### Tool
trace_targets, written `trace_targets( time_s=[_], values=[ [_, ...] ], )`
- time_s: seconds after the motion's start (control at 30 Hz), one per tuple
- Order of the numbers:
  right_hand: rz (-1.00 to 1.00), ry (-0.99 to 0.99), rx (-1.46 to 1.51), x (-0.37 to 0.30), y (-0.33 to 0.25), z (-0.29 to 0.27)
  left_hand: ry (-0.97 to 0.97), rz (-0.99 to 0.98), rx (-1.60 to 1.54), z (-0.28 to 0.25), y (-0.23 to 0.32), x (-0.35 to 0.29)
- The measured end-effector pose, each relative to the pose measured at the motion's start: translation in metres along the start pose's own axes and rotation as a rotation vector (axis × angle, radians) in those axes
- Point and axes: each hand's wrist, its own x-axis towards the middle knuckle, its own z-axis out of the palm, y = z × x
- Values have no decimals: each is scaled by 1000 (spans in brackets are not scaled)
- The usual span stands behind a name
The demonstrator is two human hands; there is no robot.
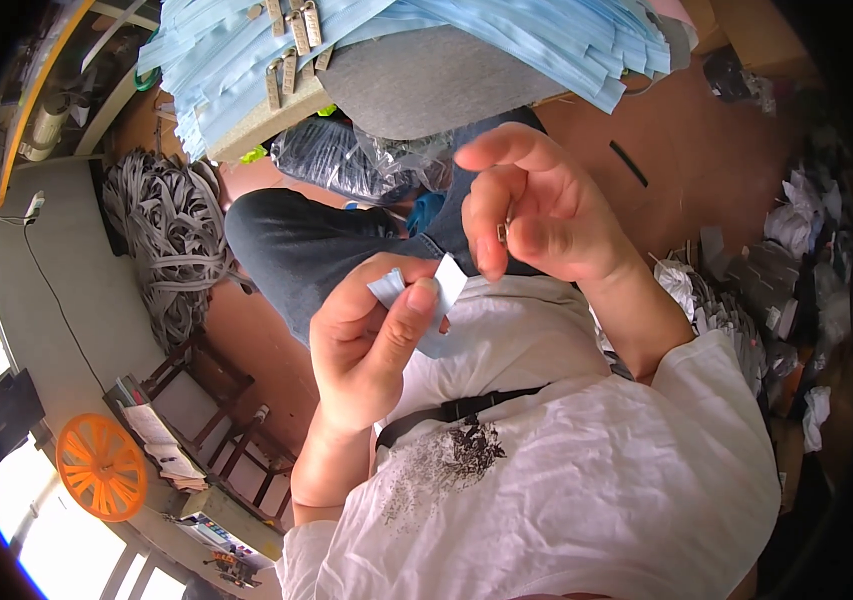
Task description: Attaching zipper pulls to strips of zipper tape.
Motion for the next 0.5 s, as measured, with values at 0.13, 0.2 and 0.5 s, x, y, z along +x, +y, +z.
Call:
trace_targets(
  time_s=[0.13,0.2,0.5],
  values=[
    [-97,19,-150,-2,8,-11,20,6,30,-1,2,3],
    [-169,31,-121,1,15,-9,2,-19,83,-2,5,3],
    [-52,113,-101,-1,15,-4,-3,-30,80,-4,3,2]
  ],
)
